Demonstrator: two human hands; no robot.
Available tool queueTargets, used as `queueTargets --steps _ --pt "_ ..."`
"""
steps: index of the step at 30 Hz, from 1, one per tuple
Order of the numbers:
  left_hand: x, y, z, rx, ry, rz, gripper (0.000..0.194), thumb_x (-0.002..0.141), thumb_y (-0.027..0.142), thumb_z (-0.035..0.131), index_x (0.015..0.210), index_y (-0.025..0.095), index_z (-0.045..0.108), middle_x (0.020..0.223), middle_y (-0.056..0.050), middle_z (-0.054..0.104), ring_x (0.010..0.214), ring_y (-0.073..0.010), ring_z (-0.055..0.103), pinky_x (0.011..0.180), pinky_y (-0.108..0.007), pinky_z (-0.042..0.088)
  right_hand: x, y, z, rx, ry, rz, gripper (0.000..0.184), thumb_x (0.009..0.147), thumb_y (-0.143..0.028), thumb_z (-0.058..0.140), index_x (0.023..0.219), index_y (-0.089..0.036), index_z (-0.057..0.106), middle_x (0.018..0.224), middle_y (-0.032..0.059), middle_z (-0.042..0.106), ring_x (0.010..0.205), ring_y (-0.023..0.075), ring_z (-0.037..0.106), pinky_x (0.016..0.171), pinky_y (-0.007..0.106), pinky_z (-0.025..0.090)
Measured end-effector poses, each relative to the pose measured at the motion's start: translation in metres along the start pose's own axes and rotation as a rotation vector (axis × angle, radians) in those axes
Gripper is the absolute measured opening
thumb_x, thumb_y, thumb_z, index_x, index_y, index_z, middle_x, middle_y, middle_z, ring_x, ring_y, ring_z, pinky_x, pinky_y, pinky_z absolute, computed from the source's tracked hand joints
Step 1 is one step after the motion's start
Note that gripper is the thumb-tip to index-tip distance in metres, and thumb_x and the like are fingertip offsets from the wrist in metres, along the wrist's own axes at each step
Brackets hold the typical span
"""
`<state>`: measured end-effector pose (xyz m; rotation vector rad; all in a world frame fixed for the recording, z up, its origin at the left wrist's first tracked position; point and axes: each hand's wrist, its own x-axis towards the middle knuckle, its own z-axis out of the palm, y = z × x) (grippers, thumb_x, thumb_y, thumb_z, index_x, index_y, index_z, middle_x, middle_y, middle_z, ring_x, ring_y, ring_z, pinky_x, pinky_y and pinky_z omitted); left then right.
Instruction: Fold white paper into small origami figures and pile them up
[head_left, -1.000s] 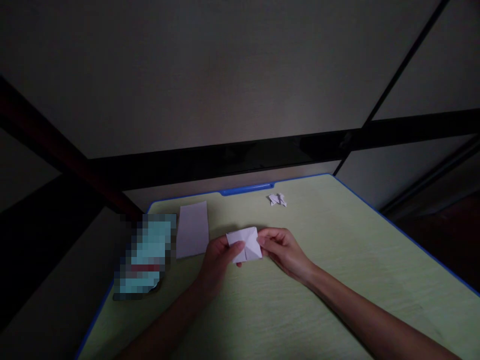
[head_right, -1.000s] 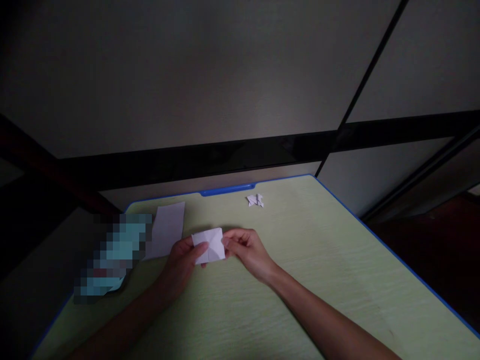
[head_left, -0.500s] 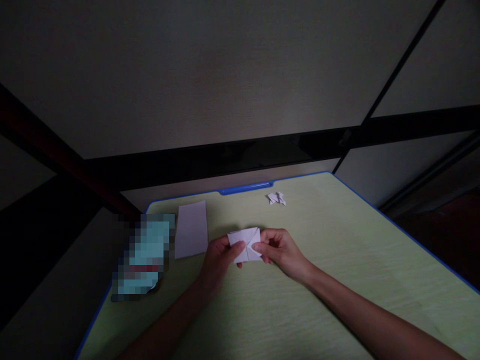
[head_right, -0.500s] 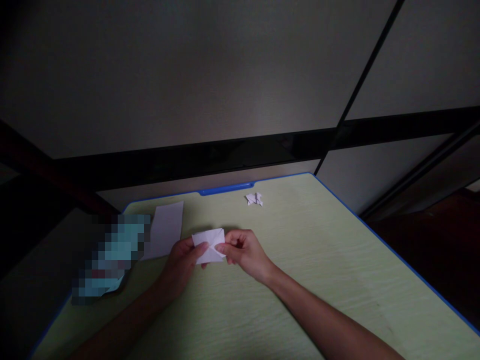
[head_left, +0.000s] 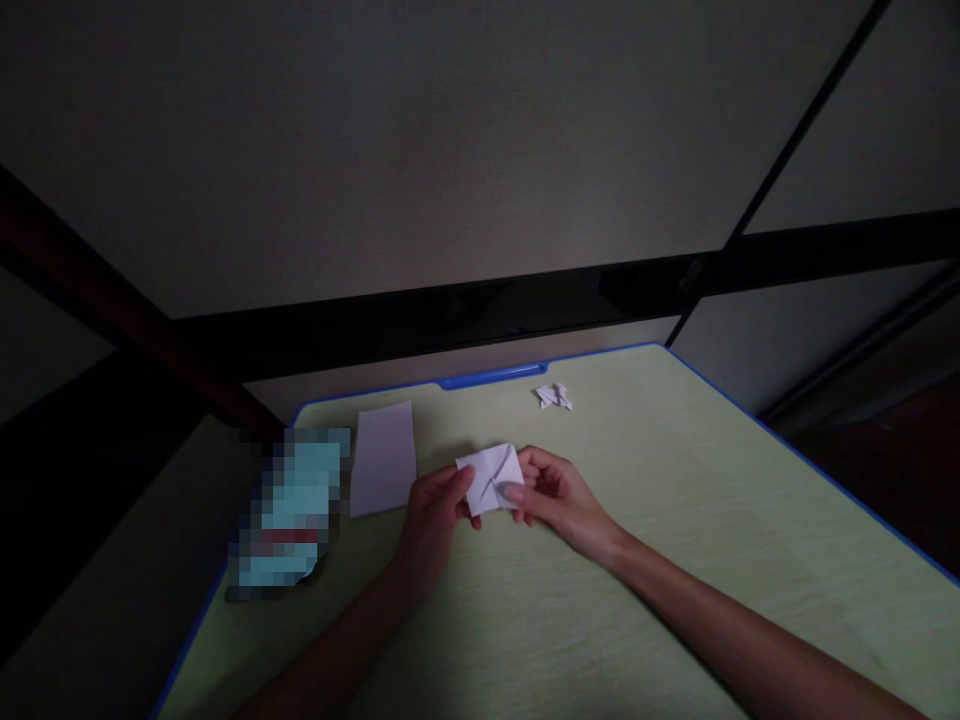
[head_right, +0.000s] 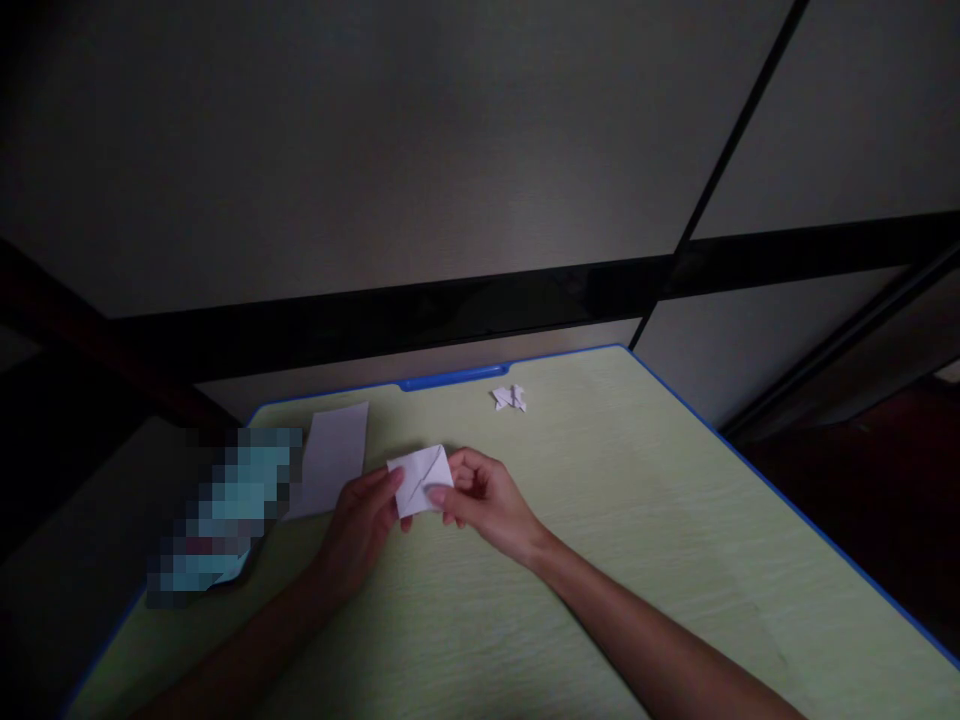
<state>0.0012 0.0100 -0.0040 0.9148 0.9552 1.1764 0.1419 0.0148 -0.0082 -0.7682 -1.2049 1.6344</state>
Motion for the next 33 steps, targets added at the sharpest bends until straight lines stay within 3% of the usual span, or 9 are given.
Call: queueTargets --steps 3,10,15,23,26,30,33 --pt "0.0006 -0.0008 -0.0001 -0.010 0.009 0.005 0.017 0.064 0.025 0.056 0.054 0.011 0.055 0.047 0.001 0.054 0.043 -0.0081 0.045 0.036 -0.017 0.035 0.0000 -0.0005 0.0012 0.050 -0.009 -0.034 0.025 0.055 -0.018 0.068 0.068 -0.015 0.047 0.057 -0.0046 0.053 0.045 0.0035 0.045 0.038 0.013 0.030" --pt "0.0031 0.0006 -0.0017 -0.169 -0.011 -0.048 0.029 0.066 0.039 0.049 0.057 0.012 0.055 0.050 -0.002 0.057 0.041 -0.0106 0.048 0.035 -0.020 0.036 0.0016 -0.0012 -0.0006 -0.016 0.083 -0.035 0.018 0.061 -0.020 0.063 0.071 -0.014 0.049 0.050 -0.0055 0.050 0.042 0.0039 0.046 0.037 0.013 0.032" --pt "0.0020 0.0017 -0.0015 -0.162 0.023 -0.049 0.031 0.065 0.042 0.049 0.055 0.013 0.052 0.045 0.001 0.052 0.040 -0.0090 0.045 0.035 -0.019 0.035 0.0004 -0.0046 0.0009 -0.050 0.090 -0.030 0.017 0.063 -0.022 0.062 0.073 -0.014 0.051 0.049 -0.0058 0.050 0.039 0.0035 0.045 0.037 0.014 0.032" --pt "-0.0012 0.0016 -0.0001 0.126 0.087 0.059 0.016 0.059 0.027 0.059 0.065 0.012 0.058 0.052 0.002 0.053 0.044 -0.0075 0.043 0.037 -0.018 0.034 -0.0008 -0.0004 -0.0024 -0.119 0.177 -0.033 0.014 0.064 -0.025 0.061 0.069 -0.013 0.056 0.034 -0.0089 0.041 0.026 0.0019 0.032 0.028 0.015 0.021" --pt "-0.0019 0.0056 0.0014 0.310 0.090 0.147 0.013 0.063 0.025 0.056 0.057 0.013 0.059 0.053 0.002 0.051 0.043 -0.0061 0.041 0.039 -0.018 0.033 -0.0008 -0.0008 -0.0037 -0.134 0.209 -0.075 0.011 0.064 -0.023 0.061 0.068 -0.012 0.059 0.038 -0.0056 0.047 0.032 0.0035 0.039 0.032 0.016 0.028" --pt "-0.0029 0.0083 0.0021 0.441 0.081 0.259 0.026 0.065 0.022 0.053 0.041 0.014 0.053 0.065 -0.001 0.054 0.052 -0.0082 0.045 0.041 -0.017 0.035 -0.0010 -0.0035 -0.0032 -0.145 0.227 -0.197 0.006 0.059 -0.018 0.065 0.063 -0.014 0.061 0.056 -0.0009 0.054 0.047 0.0057 0.047 0.043 0.018 0.037" --pt "-0.0032 0.0073 0.0006 0.485 0.038 0.301 0.023 0.067 0.021 0.052 0.045 0.015 0.056 0.073 -0.003 0.056 0.060 -0.0105 0.049 0.044 -0.017 0.038 -0.0013 -0.0046 -0.0027 -0.121 0.204 -0.249 0.010 0.055 -0.015 0.067 0.063 -0.015 0.061 0.065 -0.0003 0.054 0.052 0.0058 0.047 0.046 0.018 0.038"
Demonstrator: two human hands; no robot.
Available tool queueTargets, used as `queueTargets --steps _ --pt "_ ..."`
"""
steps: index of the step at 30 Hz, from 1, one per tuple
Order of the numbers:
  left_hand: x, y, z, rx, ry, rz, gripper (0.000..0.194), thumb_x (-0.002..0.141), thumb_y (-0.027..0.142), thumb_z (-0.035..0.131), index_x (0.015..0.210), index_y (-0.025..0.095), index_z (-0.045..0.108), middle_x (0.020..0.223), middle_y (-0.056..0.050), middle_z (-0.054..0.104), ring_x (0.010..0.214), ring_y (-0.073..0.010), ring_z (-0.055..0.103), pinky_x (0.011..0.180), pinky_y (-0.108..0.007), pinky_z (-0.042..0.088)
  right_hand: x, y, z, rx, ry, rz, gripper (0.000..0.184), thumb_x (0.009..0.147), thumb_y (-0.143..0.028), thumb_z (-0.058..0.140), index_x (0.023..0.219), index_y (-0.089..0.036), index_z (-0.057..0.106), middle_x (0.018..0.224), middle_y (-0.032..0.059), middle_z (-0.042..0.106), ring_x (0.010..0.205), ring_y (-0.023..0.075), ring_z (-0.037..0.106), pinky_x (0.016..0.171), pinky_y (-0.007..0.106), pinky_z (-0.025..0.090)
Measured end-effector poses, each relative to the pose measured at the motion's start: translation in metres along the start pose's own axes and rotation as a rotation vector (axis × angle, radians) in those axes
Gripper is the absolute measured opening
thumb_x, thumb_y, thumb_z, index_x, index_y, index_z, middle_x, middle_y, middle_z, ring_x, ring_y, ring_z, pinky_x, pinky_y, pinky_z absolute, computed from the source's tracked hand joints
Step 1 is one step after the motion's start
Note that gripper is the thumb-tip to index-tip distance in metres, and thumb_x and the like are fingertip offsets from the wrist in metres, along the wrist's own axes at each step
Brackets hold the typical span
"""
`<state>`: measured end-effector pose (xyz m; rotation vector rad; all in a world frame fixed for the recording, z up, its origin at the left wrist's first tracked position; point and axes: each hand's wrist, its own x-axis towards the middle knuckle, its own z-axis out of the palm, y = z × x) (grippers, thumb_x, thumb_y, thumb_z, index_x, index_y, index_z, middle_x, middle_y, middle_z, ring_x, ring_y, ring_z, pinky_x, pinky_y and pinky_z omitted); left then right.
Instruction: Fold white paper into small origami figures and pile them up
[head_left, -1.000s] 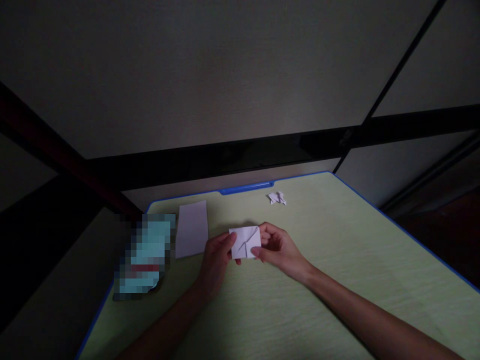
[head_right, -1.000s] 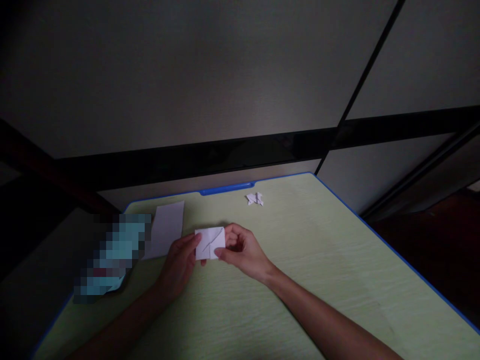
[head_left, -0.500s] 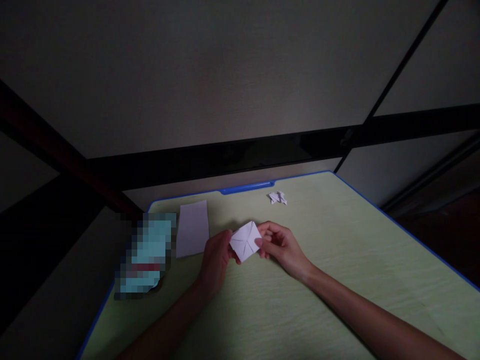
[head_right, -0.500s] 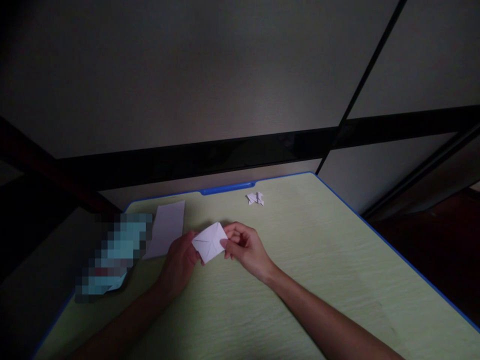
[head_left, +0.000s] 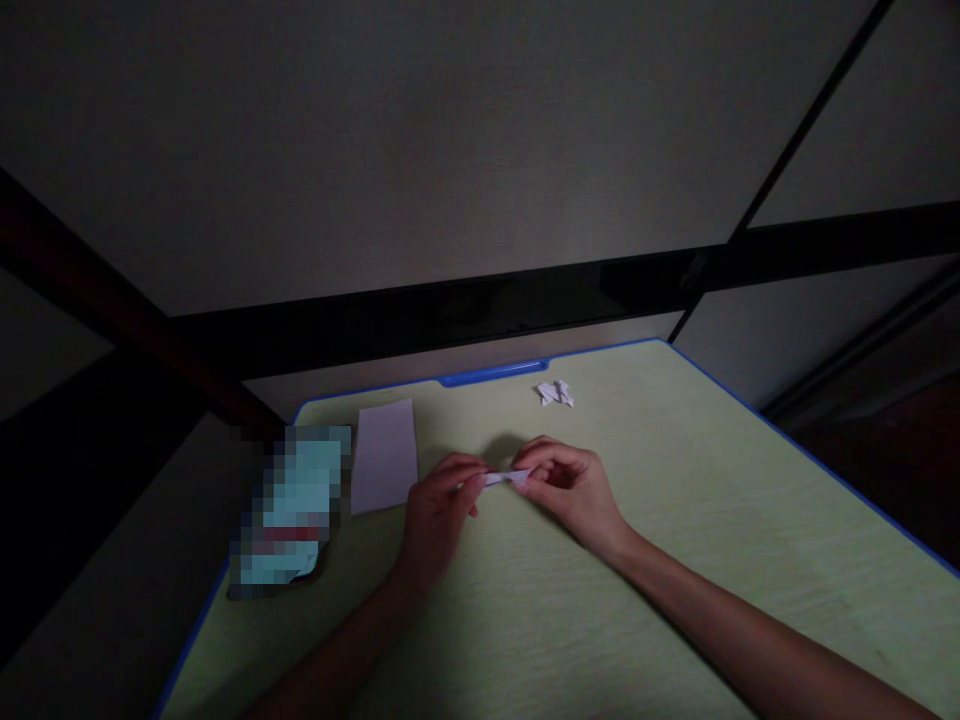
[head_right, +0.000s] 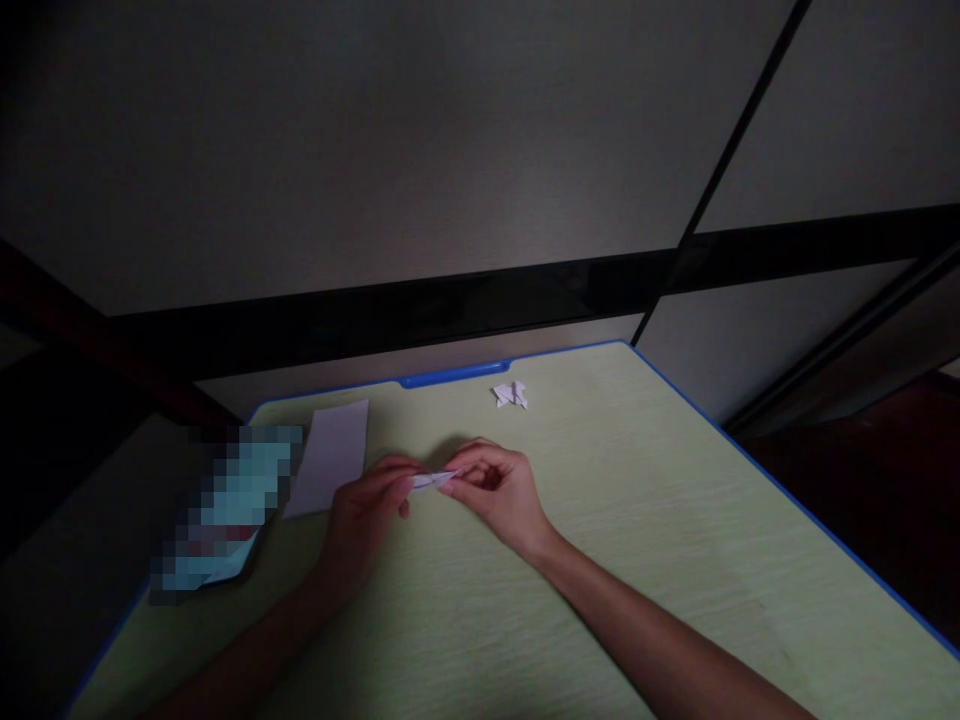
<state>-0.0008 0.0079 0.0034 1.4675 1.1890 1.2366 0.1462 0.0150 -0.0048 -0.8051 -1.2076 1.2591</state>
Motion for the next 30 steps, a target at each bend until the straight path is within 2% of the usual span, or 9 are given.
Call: queueTargets --steps 4,8,11,14,16,21,25,27,30 --pt "-0.0017 -0.0024 -0.0004 0.041 -0.049 0.028 0.015 0.069 0.021 0.051 0.066 0.017 0.065 0.077 -0.004 0.057 0.062 -0.0117 0.049 0.045 -0.017 0.038 -0.0009 -0.0012 0.0005 0.024 -0.033 -0.012 0.018 0.051 -0.017 0.070 0.065 -0.016 0.058 0.068 -0.0006 0.052 0.055 0.0067 0.047 0.050 0.019 0.039" --pt "-0.0040 -0.0047 0.0014 0.044 -0.012 0.036 0.015 0.070 0.022 0.050 0.071 0.017 0.064 0.079 -0.004 0.057 0.068 -0.0136 0.051 0.051 -0.018 0.040 -0.0011 -0.0017 0.0020 -0.008 0.003 0.054 0.015 0.055 -0.022 0.068 0.060 -0.015 0.055 0.057 -0.0020 0.052 0.049 0.0067 0.046 0.046 0.019 0.038" --pt "-0.0049 -0.0059 0.0035 -0.009 -0.021 -0.048 0.014 0.067 0.024 0.053 0.073 0.016 0.063 0.074 -0.003 0.059 0.067 -0.0146 0.052 0.053 -0.020 0.041 -0.0011 -0.0005 0.0035 -0.041 0.048 0.114 0.016 0.060 -0.026 0.064 0.062 -0.014 0.054 0.049 -0.0025 0.054 0.043 0.0069 0.046 0.043 0.019 0.037" --pt "-0.0042 -0.0054 0.0051 -0.028 -0.069 -0.161 0.013 0.060 0.024 0.059 0.067 0.014 0.061 0.057 0.001 0.057 0.053 -0.0117 0.050 0.047 -0.019 0.039 -0.0024 0.0010 0.0049 -0.034 0.044 0.117 0.015 0.066 -0.029 0.059 0.067 -0.014 0.053 0.044 -0.0036 0.052 0.038 0.0068 0.045 0.039 0.019 0.036" --pt "-0.0033 -0.0038 0.0052 -0.029 -0.068 -0.203 0.014 0.060 0.027 0.059 0.059 0.013 0.059 0.049 0.002 0.054 0.046 -0.0103 0.047 0.043 -0.018 0.036 -0.0042 0.0018 0.0054 -0.049 0.010 0.095 0.014 0.069 -0.028 0.056 0.072 -0.015 0.054 0.046 -0.0039 0.050 0.037 0.0061 0.043 0.037 0.018 0.033" --pt "-0.0018 0.0017 0.0038 -0.103 -0.043 -0.228 0.025 0.064 0.031 0.054 0.048 0.012 0.054 0.043 0.002 0.050 0.042 -0.0088 0.044 0.043 -0.019 0.033 -0.0082 0.0012 0.0041 -0.263 -0.050 -0.052 0.020 0.071 -0.020 0.055 0.091 -0.018 0.058 0.062 -0.0001 0.051 0.051 0.0080 0.042 0.045 0.020 0.034" --pt "-0.0011 0.0004 0.0029 -0.178 -0.018 -0.257 0.024 0.062 0.033 0.056 0.050 0.012 0.054 0.042 0.003 0.048 0.042 -0.0080 0.040 0.042 -0.019 0.031 -0.0083 -0.0006 0.0031 -0.316 -0.065 -0.152 0.019 0.070 -0.019 0.055 0.089 -0.021 0.060 0.079 0.0040 0.054 0.059 0.0102 0.044 0.051 0.022 0.036" --pt "-0.0008 -0.0016 0.0020 -0.207 -0.026 -0.288 0.023 0.060 0.033 0.057 0.053 0.012 0.055 0.044 0.003 0.048 0.042 -0.0078 0.040 0.042 -0.019 0.029 -0.0080 -0.0003 0.0033 -0.267 -0.073 -0.117 0.015 0.069 -0.021 0.057 0.083 -0.019 0.060 0.078 0.0036 0.053 0.056 0.0089 0.043 0.049 0.022 0.036" --pt "-0.0011 -0.0037 0.0001 -0.202 -0.066 -0.337 0.022 0.058 0.033 0.059 0.053 0.012 0.054 0.043 0.003 0.048 0.040 -0.0075 0.039 0.040 -0.019 0.027 -0.0080 0.0015 0.0038 -0.149 -0.134 0.035 0.012 0.067 -0.024 0.059 0.076 -0.016 0.056 0.059 -0.0016 0.050 0.047 0.0065 0.040 0.043 0.019 0.033"
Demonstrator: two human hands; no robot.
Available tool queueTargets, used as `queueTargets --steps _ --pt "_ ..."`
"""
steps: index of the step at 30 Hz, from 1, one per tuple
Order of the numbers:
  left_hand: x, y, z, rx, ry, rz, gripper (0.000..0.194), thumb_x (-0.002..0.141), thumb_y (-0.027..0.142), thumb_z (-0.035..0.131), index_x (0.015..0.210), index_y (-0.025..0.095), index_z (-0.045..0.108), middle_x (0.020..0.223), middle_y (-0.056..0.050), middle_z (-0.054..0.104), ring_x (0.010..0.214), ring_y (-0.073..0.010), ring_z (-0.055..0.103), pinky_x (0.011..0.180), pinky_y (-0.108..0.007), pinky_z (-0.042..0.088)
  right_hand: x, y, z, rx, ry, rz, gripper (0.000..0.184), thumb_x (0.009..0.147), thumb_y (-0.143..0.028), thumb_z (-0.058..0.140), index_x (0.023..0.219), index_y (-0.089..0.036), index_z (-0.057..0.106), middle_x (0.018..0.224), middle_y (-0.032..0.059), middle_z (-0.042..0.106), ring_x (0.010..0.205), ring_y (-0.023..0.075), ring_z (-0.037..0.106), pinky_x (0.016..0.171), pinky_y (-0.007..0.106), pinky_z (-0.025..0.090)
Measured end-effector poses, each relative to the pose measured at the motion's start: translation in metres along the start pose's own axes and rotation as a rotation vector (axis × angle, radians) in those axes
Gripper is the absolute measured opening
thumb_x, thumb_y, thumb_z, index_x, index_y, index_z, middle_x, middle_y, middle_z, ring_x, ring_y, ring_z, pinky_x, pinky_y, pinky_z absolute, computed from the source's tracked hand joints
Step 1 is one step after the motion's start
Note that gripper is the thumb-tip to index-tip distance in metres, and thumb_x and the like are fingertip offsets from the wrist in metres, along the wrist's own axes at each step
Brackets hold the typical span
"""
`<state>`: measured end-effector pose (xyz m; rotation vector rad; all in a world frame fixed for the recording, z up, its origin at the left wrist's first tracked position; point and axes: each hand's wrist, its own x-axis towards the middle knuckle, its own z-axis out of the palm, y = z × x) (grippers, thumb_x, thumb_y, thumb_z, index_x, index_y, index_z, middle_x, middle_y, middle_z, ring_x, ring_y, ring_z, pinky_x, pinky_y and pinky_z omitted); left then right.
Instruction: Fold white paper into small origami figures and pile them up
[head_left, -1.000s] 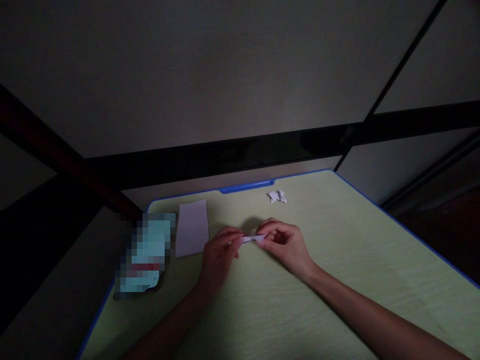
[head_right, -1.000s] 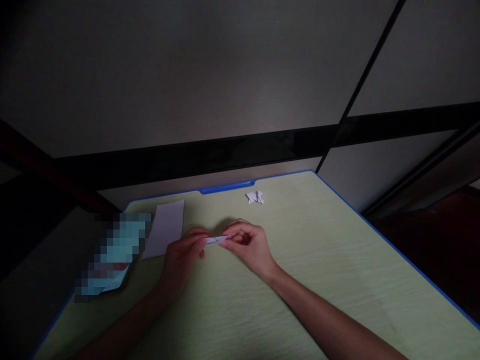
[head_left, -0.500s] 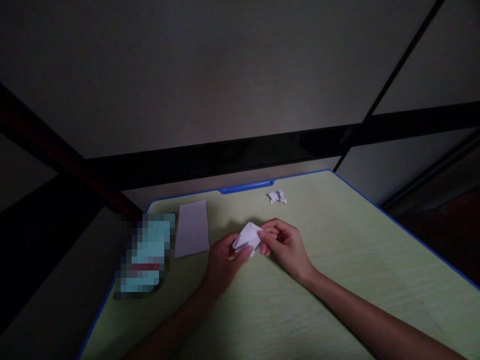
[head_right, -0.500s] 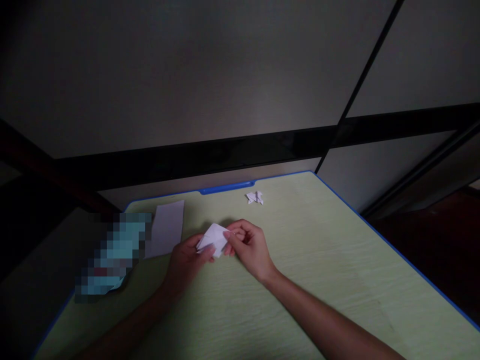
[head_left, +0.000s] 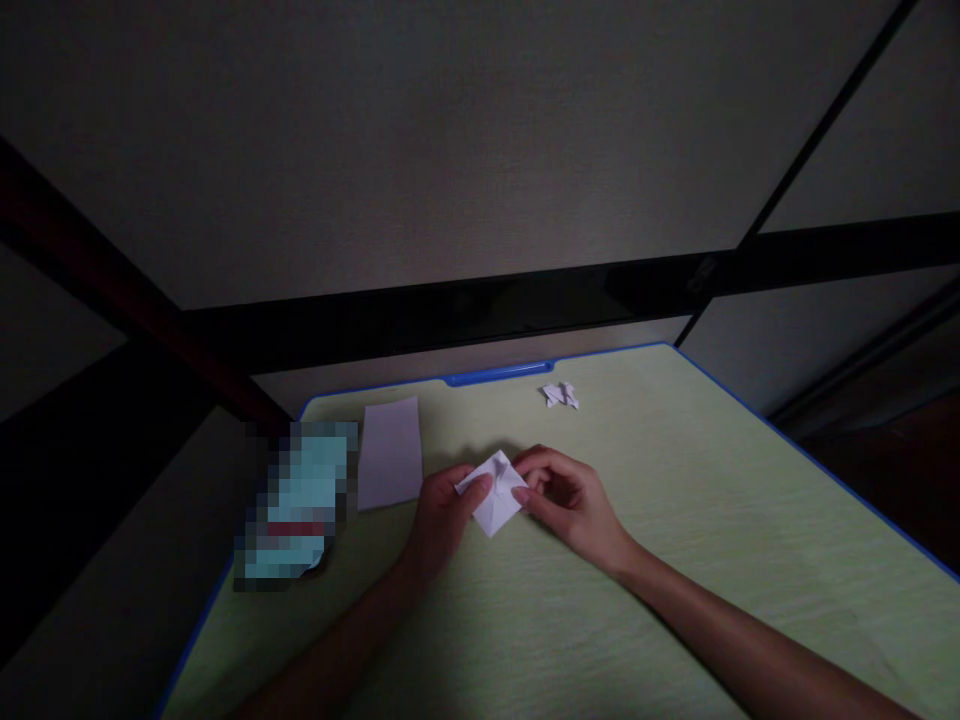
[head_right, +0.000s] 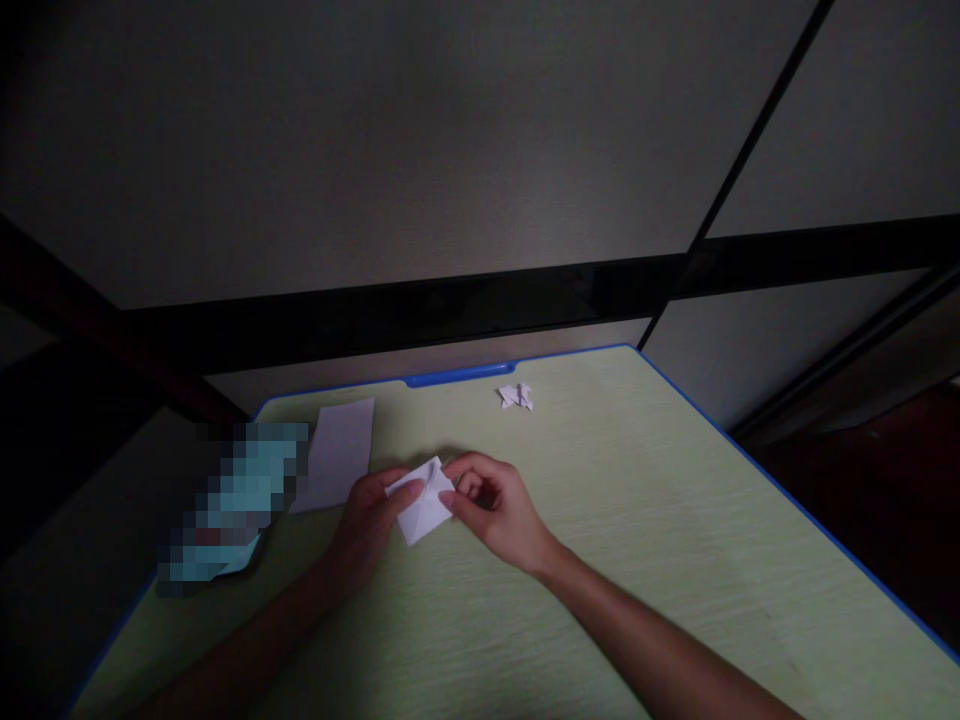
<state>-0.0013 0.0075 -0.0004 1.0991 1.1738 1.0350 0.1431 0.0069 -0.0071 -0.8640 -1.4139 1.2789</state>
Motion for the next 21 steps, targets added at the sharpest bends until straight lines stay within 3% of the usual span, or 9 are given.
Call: queueTargets --steps 5,12,21 --pt "-0.001 0.000 0.000 0.000 -0.027 -0.026 0.021 0.057 0.031 0.060 0.051 0.012 0.054 0.041 0.005 0.047 0.038 -0.0065 0.038 0.038 -0.018 0.025 0.000 0.001 0.002 0.157 -0.065 0.184 0.018 0.062 -0.029 0.062 0.069 -0.015 0.052 0.048 -0.0051 0.048 0.038 0.0052 0.042 0.038 0.018 0.037" --pt "-0.004 0.003 0.010 -0.066 -0.049 -0.019 0.022 0.058 0.027 0.059 0.070 0.009 0.060 0.055 -0.002 0.059 0.051 -0.0127 0.051 0.044 -0.021 0.041 0.001 -0.003 0.004 0.185 0.088 0.129 0.016 0.064 -0.027 0.061 0.067 -0.016 0.049 0.047 -0.0050 0.050 0.039 0.0063 0.045 0.039 0.018 0.038" --pt "-0.003 0.004 0.009 -0.023 -0.019 -0.010 0.016 0.058 0.024 0.057 0.056 0.009 0.060 0.045 -0.001 0.056 0.043 -0.0096 0.047 0.041 -0.020 0.039 -0.002 0.004 0.002 0.088 0.009 0.086 0.008 0.069 -0.022 0.055 0.071 -0.017 0.050 0.052 -0.0057 0.044 0.045 0.0057 0.041 0.043 0.017 0.034"
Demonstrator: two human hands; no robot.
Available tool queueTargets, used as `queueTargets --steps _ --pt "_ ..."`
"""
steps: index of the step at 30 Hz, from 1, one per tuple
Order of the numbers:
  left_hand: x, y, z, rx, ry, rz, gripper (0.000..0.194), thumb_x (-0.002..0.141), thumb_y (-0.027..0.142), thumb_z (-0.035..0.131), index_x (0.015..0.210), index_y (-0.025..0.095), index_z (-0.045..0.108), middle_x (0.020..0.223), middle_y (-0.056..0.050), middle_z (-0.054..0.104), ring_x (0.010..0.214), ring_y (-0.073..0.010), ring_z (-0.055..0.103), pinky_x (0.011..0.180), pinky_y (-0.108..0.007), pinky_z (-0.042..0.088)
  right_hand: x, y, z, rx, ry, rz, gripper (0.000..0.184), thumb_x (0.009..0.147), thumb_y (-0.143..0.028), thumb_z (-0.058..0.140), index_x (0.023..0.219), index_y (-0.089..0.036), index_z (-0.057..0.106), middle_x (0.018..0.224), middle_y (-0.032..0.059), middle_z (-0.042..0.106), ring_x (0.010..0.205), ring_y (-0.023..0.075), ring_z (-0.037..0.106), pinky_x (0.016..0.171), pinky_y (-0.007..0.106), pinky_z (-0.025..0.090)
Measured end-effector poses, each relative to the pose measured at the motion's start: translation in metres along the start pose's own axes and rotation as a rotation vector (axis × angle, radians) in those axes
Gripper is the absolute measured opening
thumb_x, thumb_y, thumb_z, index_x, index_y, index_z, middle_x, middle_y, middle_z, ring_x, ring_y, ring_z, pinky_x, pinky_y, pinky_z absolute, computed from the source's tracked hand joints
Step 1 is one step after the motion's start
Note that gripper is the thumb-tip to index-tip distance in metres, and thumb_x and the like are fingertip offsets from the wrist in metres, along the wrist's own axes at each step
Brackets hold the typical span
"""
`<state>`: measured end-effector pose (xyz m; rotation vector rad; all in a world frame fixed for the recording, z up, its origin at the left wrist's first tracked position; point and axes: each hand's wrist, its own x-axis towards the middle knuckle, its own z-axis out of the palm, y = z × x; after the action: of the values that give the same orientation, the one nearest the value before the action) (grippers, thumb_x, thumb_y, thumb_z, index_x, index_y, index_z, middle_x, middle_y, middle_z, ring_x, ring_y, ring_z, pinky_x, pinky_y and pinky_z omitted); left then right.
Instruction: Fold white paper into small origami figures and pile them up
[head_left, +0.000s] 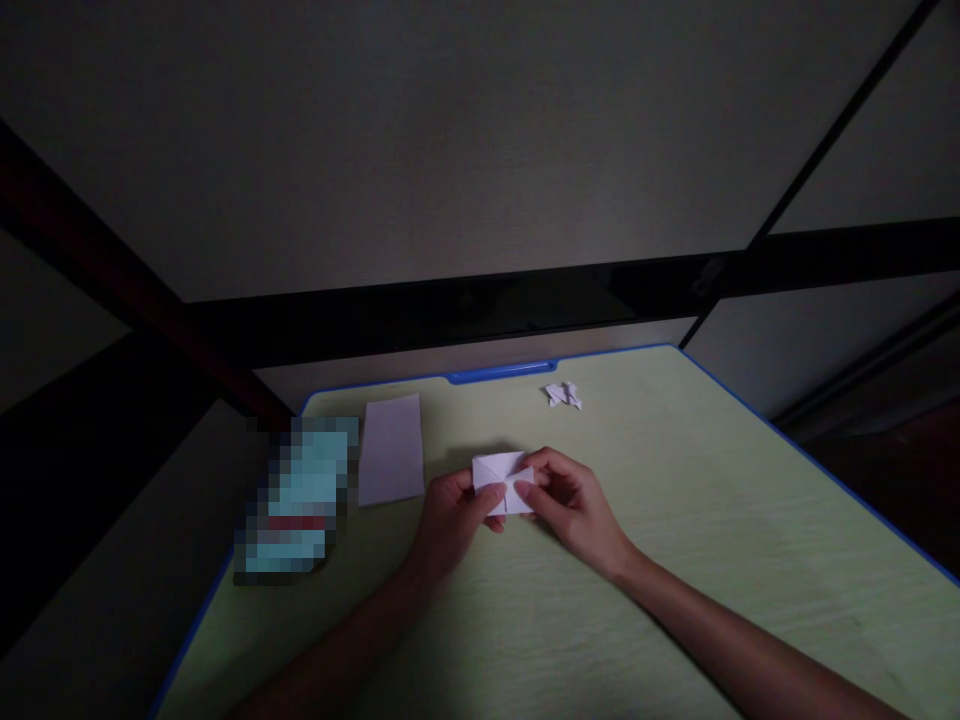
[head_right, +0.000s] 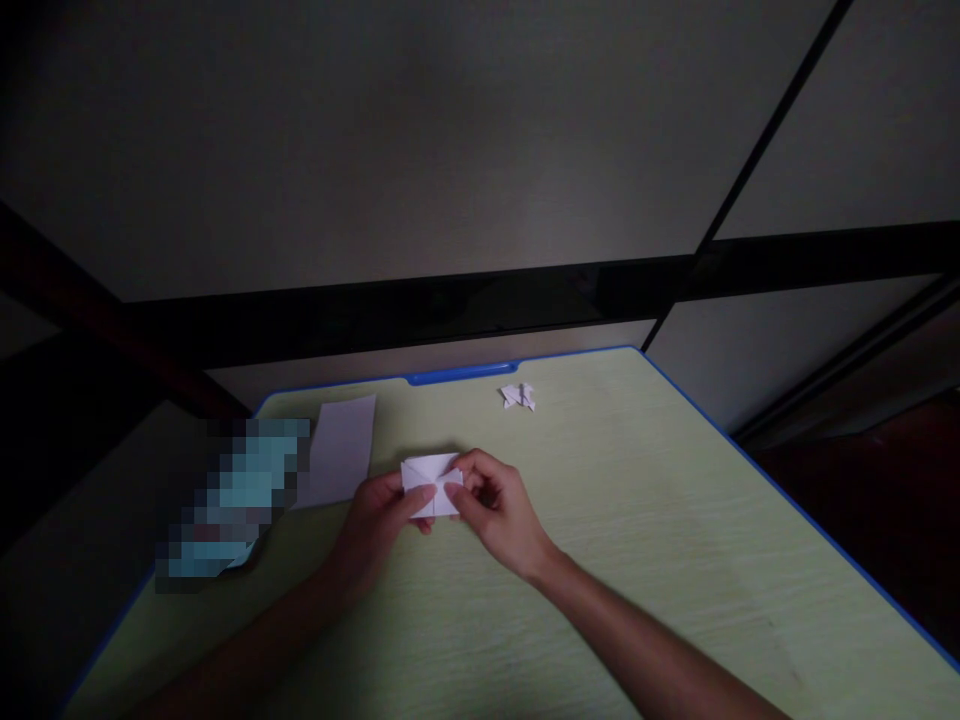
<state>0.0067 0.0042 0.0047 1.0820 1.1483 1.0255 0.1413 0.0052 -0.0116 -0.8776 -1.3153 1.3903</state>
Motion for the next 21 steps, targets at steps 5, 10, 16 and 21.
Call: queueTargets --steps 5,10,16,21 --pt "0.003 -0.001 -0.004 -0.060 -0.026 -0.026 0.016 0.057 0.024 0.057 0.051 0.009 0.057 0.040 0.001 0.052 0.039 -0.0080 0.044 0.040 -0.019 0.036 0.000 0.000 -0.004 -0.092 -0.034 -0.038 0.008 0.071 -0.020 0.053 0.077 -0.016 0.056 0.053 -0.0038 0.048 0.046 0.0063 0.043 0.043 0.018 0.036" --pt "0.005 -0.005 -0.009 -0.100 -0.081 -0.042 0.012 0.056 0.021 0.058 0.054 0.009 0.057 0.044 0.001 0.053 0.039 -0.0078 0.043 0.037 -0.018 0.034 0.002 -0.007 -0.006 -0.112 -0.096 -0.088 0.011 0.070 -0.013 0.052 0.075 -0.015 0.061 0.057 -0.0016 0.051 0.045 0.0055 0.043 0.042 0.017 0.034" --pt "0.006 -0.005 -0.010 -0.114 -0.084 -0.051 0.010 0.054 0.019 0.058 0.053 0.009 0.057 0.044 0.000 0.053 0.038 -0.0072 0.043 0.035 -0.018 0.034 0.003 -0.011 -0.007 -0.051 -0.137 -0.149 0.018 0.066 -0.005 0.051 0.067 -0.016 0.064 0.056 -0.0018 0.049 0.047 0.0062 0.047 0.042 0.017 0.036" --pt "0.004 -0.002 -0.008 -0.071 -0.096 -0.053 0.015 0.057 0.022 0.058 0.059 0.007 0.060 0.048 -0.002 0.057 0.041 -0.0088 0.047 0.037 -0.018 0.037 0.004 -0.009 -0.007 -0.095 -0.124 -0.208 0.018 0.066 -0.004 0.050 0.067 -0.015 0.064 0.056 -0.0013 0.048 0.046 0.0061 0.047 0.041 0.017 0.035"
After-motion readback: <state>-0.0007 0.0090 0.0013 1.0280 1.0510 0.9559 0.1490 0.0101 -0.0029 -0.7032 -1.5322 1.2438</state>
